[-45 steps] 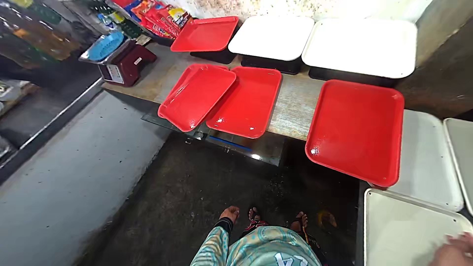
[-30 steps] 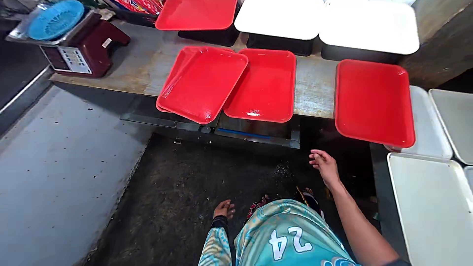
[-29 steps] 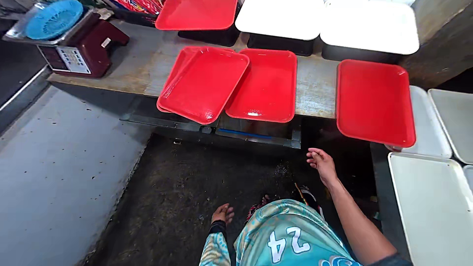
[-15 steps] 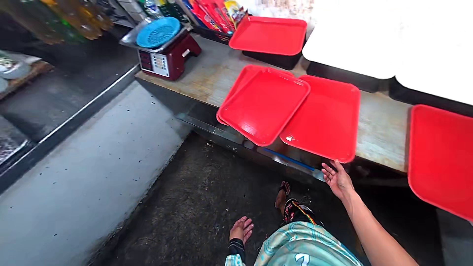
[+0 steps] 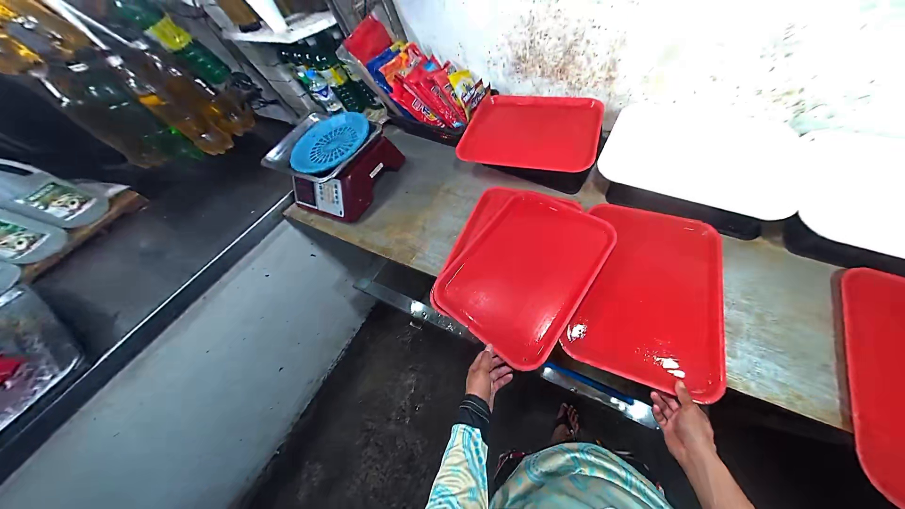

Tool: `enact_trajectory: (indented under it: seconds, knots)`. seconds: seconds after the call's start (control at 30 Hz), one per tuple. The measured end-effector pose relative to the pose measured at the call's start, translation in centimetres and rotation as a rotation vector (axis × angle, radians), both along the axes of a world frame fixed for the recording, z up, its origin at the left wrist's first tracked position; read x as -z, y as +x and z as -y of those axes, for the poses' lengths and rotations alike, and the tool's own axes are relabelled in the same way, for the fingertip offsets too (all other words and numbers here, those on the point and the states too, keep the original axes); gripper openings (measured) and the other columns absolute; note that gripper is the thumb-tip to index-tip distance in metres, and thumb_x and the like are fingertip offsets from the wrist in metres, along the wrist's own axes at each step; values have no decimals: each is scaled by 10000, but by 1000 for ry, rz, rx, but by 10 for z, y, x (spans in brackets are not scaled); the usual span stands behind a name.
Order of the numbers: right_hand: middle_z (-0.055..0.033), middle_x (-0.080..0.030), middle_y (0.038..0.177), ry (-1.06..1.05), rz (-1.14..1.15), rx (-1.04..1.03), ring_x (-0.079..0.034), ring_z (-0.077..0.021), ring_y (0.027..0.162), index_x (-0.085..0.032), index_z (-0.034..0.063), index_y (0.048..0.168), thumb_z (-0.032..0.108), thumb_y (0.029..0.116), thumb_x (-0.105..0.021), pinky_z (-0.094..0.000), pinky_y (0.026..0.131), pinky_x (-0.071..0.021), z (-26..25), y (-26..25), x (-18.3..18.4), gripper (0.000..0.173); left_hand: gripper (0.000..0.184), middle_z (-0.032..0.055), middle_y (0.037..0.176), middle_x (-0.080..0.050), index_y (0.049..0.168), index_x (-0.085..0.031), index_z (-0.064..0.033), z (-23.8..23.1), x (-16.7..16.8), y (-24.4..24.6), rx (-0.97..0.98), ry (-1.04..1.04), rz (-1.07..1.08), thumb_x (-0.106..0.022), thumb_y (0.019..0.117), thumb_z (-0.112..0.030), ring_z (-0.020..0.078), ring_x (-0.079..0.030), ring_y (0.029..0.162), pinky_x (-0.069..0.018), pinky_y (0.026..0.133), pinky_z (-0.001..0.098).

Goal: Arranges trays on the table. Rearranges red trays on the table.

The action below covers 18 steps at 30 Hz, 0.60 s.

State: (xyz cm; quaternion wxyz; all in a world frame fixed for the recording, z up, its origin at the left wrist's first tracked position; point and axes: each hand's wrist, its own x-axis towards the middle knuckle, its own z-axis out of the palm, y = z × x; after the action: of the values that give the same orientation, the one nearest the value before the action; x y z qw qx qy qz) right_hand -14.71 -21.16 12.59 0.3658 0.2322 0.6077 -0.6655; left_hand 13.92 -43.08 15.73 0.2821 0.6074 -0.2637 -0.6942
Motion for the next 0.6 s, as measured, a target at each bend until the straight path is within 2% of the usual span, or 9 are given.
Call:
enact_trajectory:
  seconds: [0.1, 0.23, 0.33, 0.43, 0.5, 0.6]
  knots:
    - [-89, -678, 930, 51, -85, 44, -677, -144, 687, -435, 118, 1361, 353, 1108, -451, -274, 555, -541, -4, -1, -2, 345, 476, 260, 1228, -631, 1444, -462, -29, 10, 9, -20, -3, 46, 41, -453, 1107, -364, 339, -688, 941, -582, 788, 488]
    - [-114, -633, 1031, 108, -183, 150, -659, -155, 722, -370, 127, 1464, 264, 1089, -518, -287, 577, -544, -9, -8, -3, 425, 434, 267, 1145, -685, 1406, -476, 1, 20, 13, -34, 14, 65, 65, -475, 1105, -311, 352, -730, 899, -616, 745, 499]
    - [-120, -621, 1026, 113, -212, 236, -673, -178, 686, -308, 176, 1483, 196, 1082, -526, -308, 553, -571, -11, -13, -4, 457, 415, 270, 1137, -683, 1381, -498, 20, 27, 14, -39, -4, 54, 139, -486, 1104, -288, 354, -724, 912, -611, 748, 509]
    - [-136, -618, 1082, 120, -242, 271, -677, -205, 694, -266, 252, 1548, 177, 1077, -534, -324, 552, -572, -9, -14, -3, 547, 427, 269, 1109, -691, 1344, -530, 18, 31, 14, -34, -10, 23, 236, -474, 1106, -332, 360, -729, 887, -615, 712, 519]
    - [-136, -609, 1102, 136, -256, 285, -671, -200, 705, -276, 261, 1555, 183, 1077, -537, -320, 562, -571, -8, -11, 0, 550, 440, 267, 1075, -694, 1310, -556, 19, 37, 10, -21, 6, 19, 293, -472, 1104, -360, 359, -727, 850, -612, 679, 520]
    - [-135, -601, 1130, 166, -272, 316, -663, -184, 715, -285, 251, 1553, 187, 1077, -539, -312, 574, -566, -3, -10, 1, 542, 461, 267, 1088, -691, 1298, -583, 8, 54, 7, 10, 70, 7, 391, -456, 1106, -391, 370, -721, 865, -605, 685, 544]
